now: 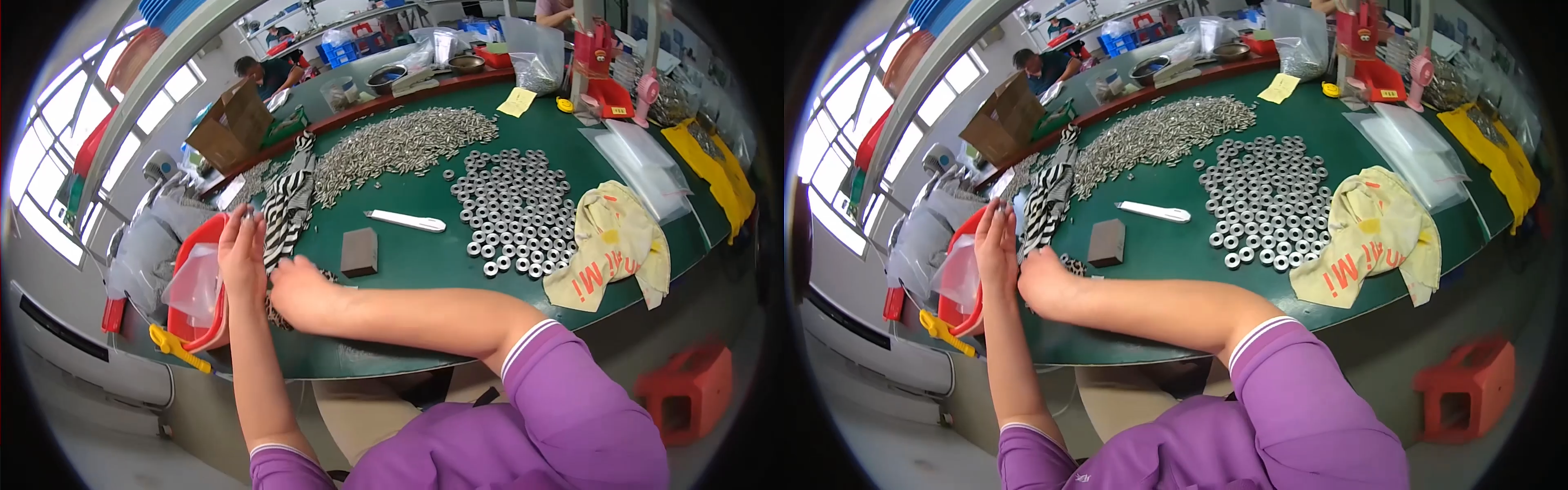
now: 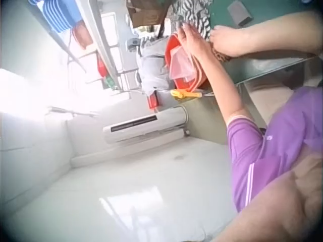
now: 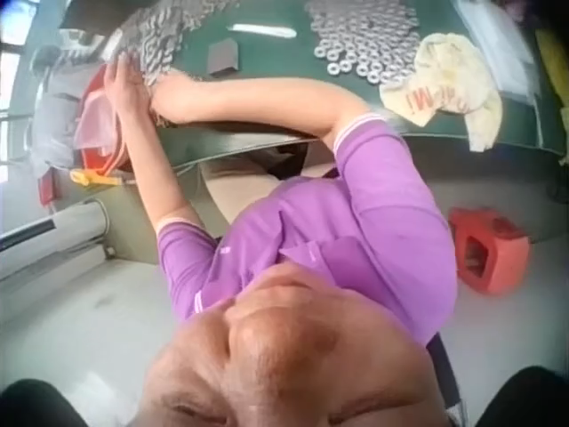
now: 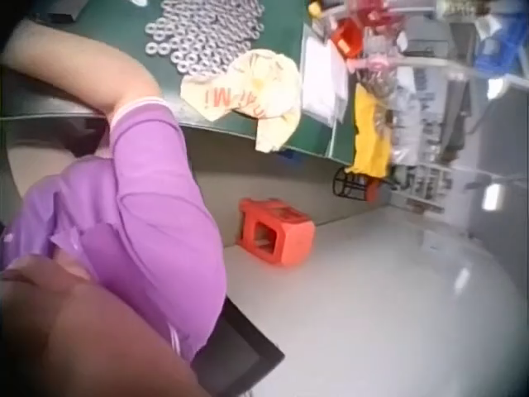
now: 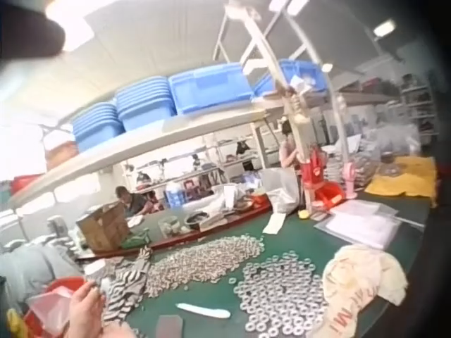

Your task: Inspecting, cleaning with an air nozzle, and organizing small metal rings at a manufacturing workbench.

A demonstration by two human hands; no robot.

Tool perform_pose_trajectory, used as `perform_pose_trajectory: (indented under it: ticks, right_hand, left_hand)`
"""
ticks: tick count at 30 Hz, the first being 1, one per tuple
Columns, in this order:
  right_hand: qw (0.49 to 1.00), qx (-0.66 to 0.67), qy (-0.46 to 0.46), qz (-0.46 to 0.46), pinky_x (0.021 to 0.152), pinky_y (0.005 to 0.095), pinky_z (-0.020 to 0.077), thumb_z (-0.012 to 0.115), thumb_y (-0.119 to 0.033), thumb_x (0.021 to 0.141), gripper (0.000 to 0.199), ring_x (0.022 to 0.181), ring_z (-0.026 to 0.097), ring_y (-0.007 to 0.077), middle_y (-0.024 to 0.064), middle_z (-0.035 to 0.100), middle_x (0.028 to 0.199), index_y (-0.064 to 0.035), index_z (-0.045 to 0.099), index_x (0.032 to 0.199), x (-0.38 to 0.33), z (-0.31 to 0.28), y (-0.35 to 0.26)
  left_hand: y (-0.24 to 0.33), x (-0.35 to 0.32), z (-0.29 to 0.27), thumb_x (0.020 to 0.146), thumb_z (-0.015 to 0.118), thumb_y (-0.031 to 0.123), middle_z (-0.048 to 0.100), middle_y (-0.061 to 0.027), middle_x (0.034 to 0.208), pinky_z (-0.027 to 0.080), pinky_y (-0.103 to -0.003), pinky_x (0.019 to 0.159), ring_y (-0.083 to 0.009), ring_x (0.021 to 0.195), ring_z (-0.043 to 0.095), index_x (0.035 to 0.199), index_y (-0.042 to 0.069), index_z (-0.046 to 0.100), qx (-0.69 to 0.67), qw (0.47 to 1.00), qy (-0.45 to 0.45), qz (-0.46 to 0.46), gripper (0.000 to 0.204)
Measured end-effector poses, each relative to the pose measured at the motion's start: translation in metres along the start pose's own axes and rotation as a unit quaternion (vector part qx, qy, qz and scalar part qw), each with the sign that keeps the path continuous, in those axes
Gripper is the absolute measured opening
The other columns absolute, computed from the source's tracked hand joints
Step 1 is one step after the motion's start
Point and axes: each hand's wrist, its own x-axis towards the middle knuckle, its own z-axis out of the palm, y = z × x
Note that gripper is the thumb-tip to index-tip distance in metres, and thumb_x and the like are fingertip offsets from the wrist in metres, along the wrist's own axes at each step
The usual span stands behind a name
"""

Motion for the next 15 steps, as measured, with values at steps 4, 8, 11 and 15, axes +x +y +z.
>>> perform_pose_trajectory:
  ticks: [4,8,11,15]
  right_hand:
    - [0.993,-0.021,-0.059,0.098,0.072,0.0381,0.0497,0.062,-0.016,0.067,0.015,0.084,0.06,0.0277,0.0117,0.065,0.083,-0.0041,0.067,0.075,-0.004,-0.055,0.037]
    - [0.976,-0.027,-0.151,0.154,0.088,0.0415,0.0439,0.067,-0.028,0.069,0.041,0.103,0.051,0.0316,0.0152,0.056,0.109,-0.0061,0.061,0.104,-0.021,-0.068,0.071]
    - [0.97,0.036,-0.174,0.167,0.094,0.0396,0.0388,0.071,-0.029,0.067,0.05,0.11,0.045,0.0321,0.0144,0.051,0.114,-0.0053,0.057,0.11,-0.041,-0.053,0.082]
    - [0.977,0.044,-0.148,0.146,0.096,0.0391,0.0364,0.071,-0.025,0.067,0.054,0.111,0.044,0.0313,0.0136,0.051,0.113,-0.0059,0.052,0.113,-0.055,-0.041,0.085]
  left_hand:
    - [-0.017,0.021,-0.003,0.088,0.057,0.003,0.06,-0.0094,0.105,0.051,-0.025,0.081,-0.0165,0.091,0.06,0.118,-0.001,0.052,-0.038,0.999,-0.002,-0.026,0.03]
    - [-0.04,-0.002,0.003,0.087,0.056,0.001,0.059,-0.0121,0.106,0.052,-0.025,0.076,-0.0177,0.088,0.061,0.11,0.002,0.045,-0.02,1.0,-0.017,-0.017,0.027]
    - [-0.05,-0.01,-0.008,0.086,0.057,0.001,0.06,-0.0121,0.107,0.052,-0.026,0.076,-0.0167,0.088,0.062,0.106,0.003,0.05,-0.048,0.995,-0.047,-0.076,0.021]
    - [-0.053,-0.011,-0.009,0.087,0.055,0.002,0.058,-0.0127,0.112,0.05,-0.027,0.081,-0.0163,0.091,0.06,0.112,0.002,0.05,-0.097,0.986,-0.093,-0.095,0.025]
